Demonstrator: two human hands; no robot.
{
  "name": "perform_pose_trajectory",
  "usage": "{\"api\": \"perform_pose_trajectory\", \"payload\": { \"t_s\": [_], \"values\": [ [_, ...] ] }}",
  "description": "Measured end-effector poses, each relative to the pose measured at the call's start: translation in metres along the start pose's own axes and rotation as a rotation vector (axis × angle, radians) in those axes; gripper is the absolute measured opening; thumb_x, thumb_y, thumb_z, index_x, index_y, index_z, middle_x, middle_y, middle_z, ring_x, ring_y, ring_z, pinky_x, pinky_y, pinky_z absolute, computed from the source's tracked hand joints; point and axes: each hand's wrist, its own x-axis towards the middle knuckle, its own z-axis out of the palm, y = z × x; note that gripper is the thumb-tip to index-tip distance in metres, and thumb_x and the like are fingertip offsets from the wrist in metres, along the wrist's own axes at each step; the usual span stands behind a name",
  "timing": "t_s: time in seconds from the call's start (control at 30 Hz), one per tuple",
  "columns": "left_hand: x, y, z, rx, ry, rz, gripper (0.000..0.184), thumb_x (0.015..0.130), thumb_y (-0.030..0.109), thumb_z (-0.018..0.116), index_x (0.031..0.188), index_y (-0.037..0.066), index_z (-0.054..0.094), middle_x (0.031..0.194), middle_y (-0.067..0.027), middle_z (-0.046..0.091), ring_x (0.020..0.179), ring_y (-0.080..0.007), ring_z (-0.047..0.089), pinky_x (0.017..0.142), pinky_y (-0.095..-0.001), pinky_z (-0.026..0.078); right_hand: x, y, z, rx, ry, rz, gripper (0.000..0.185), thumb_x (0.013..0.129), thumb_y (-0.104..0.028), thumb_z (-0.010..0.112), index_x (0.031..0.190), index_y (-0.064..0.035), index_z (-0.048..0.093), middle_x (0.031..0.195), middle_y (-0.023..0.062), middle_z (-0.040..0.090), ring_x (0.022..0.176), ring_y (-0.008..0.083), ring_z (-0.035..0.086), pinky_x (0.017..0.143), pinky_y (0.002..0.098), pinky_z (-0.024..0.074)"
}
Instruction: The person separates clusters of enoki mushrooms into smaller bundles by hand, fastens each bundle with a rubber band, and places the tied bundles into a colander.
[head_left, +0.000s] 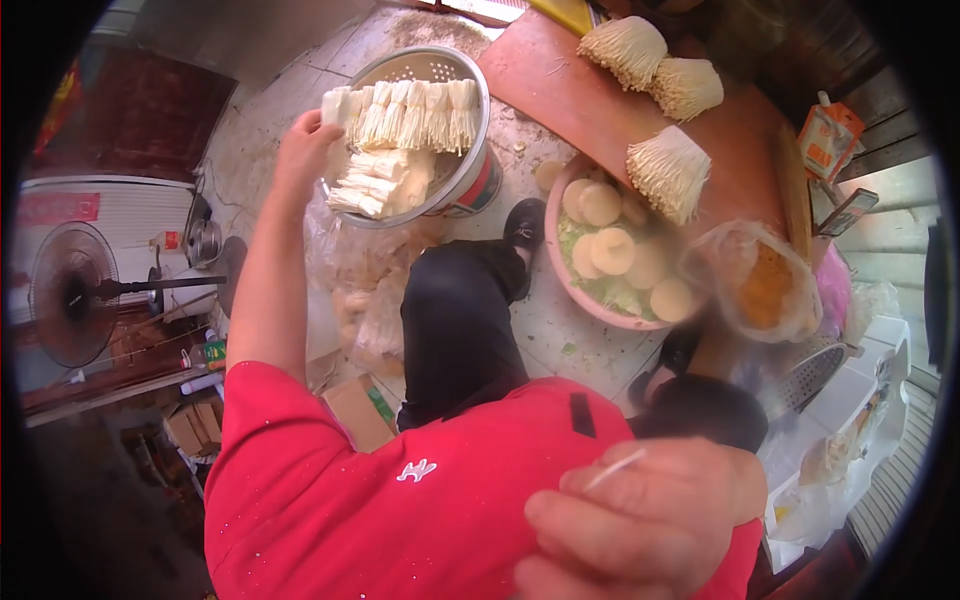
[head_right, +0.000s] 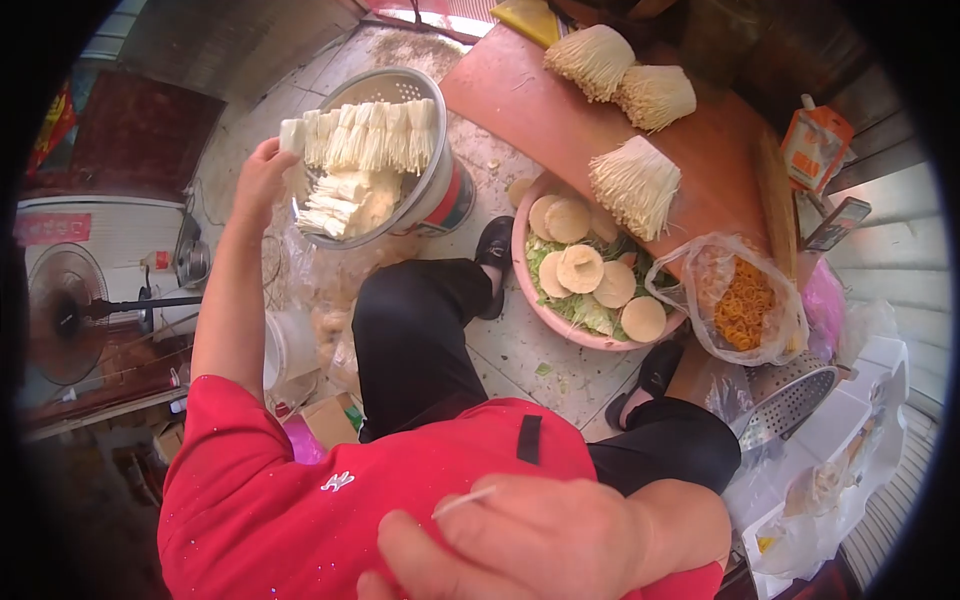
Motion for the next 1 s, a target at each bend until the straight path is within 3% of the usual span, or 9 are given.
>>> {"api": "perform_pose_trajectory", "payload": {
  "t_s": [0.07, 0.13, 0.2, 0.37, 0.63, 0.7, 0.77, 0.93, 1.0],
  "values": [
    [0.003, -0.017, -0.012, 0.037, 0.022, -0.046, 0.042, 0.074, 0.008, 0.062, 0.116, 0.003, 0.062, 0.100, -0.0068, 0.065, 0.090, -0.0138, 0.060, 0.077, -0.0270, 0.047, 0.000, -0.010, 0.008, -0.169, 0.157, 0.049, 0.018, 0.070, -0.026, 0.063, 0.084, -0.0145, 0.067, 0.090, 0.0038, 0.067, 0.070, 0.0204, 0.060, 0.053, 0.0297, 0.0530],
    [0.011, -0.045, -0.022, 0.069, 0.052, -0.091, 0.043, 0.072, 0.005, 0.065, 0.115, 0.002, 0.062, 0.101, -0.0070, 0.066, 0.093, -0.0137, 0.060, 0.080, -0.0273, 0.047, 0.013, -0.019, 0.015, -0.130, 0.161, 0.179, 0.009, 0.073, -0.020, 0.060, 0.080, -0.0149, 0.063, 0.091, 0.0025, 0.066, 0.069, 0.0189, 0.058, 0.052, 0.0277, 0.0509],
    [0.019, -0.069, -0.025, 0.434, -0.021, 0.193, 0.041, 0.071, 0.003, 0.065, 0.112, 0.003, 0.065, 0.101, -0.0066, 0.067, 0.096, -0.0152, 0.061, 0.085, -0.0288, 0.047, 0.019, -0.020, 0.031, -0.408, 0.436, 0.384, 0.009, 0.073, -0.019, 0.058, 0.080, -0.0160, 0.063, 0.092, 0.0029, 0.066, 0.069, 0.0192, 0.057, 0.052, 0.0278, 0.0501],
    [0.016, -0.078, 0.013, 0.801, -0.001, 0.496, 0.035, 0.073, 0.008, 0.065, 0.105, 0.019, 0.068, 0.110, -0.0049, 0.066, 0.108, -0.0276, 0.058, 0.093, -0.0407, 0.044, 0.007, 0.010, 0.030, -0.354, 0.296, 0.122, 0.008, 0.074, -0.023, 0.057, 0.075, -0.0172, 0.063, 0.089, 0.0007, 0.066, 0.069, 0.0179, 0.057, 0.053, 0.0272, 0.0500],
    [0.020, -0.084, 0.056, 0.891, 0.018, 0.475, 0.032, 0.075, 0.009, 0.063, 0.104, 0.021, 0.069, 0.108, -0.0018, 0.066, 0.111, -0.0215, 0.057, 0.094, -0.0417, 0.039, 0.012, 0.017, 0.024, -0.327, 0.189, 0.114, 0.015, 0.078, -0.031, 0.055, 0.072, -0.0224, 0.065, 0.085, -0.0047, 0.065, 0.073, 0.0154, 0.058, 0.054, 0.0265, 0.0496],
    [0.019, -0.084, 0.056, 0.872, 0.066, 0.529, 0.031, 0.077, 0.010, 0.062, 0.105, 0.023, 0.069, 0.107, -0.0011, 0.066, 0.109, -0.0202, 0.058, 0.094, -0.0399, 0.037, 0.013, 0.020, 0.035, -0.429, 0.399, 0.051, 0.018, 0.079, -0.033, 0.054, 0.070, -0.0237, 0.065, 0.081, -0.0064, 0.065, 0.071, 0.0146, 0.059, 0.053, 0.0268, 0.0494],
    [0.016, -0.082, 0.052, 0.831, -0.095, 0.432, 0.029, 0.075, 0.007, 0.062, 0.101, 0.018, 0.069, 0.105, -0.0047, 0.067, 0.100, -0.0253, 0.063, 0.090, -0.0395, 0.048, 0.012, 0.012, 0.033, -0.403, 0.375, 0.121, 0.019, 0.079, -0.035, 0.053, 0.070, -0.0236, 0.065, 0.080, -0.0066, 0.064, 0.072, 0.0143, 0.059, 0.053, 0.0269, 0.0495],
    [0.013, -0.063, 0.061, 0.870, -0.146, 0.327, 0.027, 0.078, 0.009, 0.061, 0.102, 0.019, 0.070, 0.106, -0.0060, 0.067, 0.097, -0.0273, 0.063, 0.089, -0.0380, 0.049, 0.013, 0.007, 0.038, -0.568, 0.469, 0.146, 0.015, 0.076, -0.032, 0.057, 0.072, -0.0204, 0.066, 0.075, -0.0066, 0.063, 0.067, 0.0144, 0.059, 0.051, 0.0257, 0.0489],
    [0.012, -0.045, 0.064, 1.138, -0.123, 0.275, 0.029, 0.080, 0.012, 0.060, 0.105, 0.023, 0.069, 0.106, -0.0037, 0.066, 0.104, -0.0232, 0.061, 0.088, -0.0376, 0.047, 0.024, -0.010, 0.026, -0.359, 0.347, 0.466, 0.009, 0.072, -0.025, 0.060, 0.071, -0.0167, 0.065, 0.074, -0.0042, 0.062, 0.062, 0.0155, 0.059, 0.049, 0.0242, 0.0469]
  ]
}}
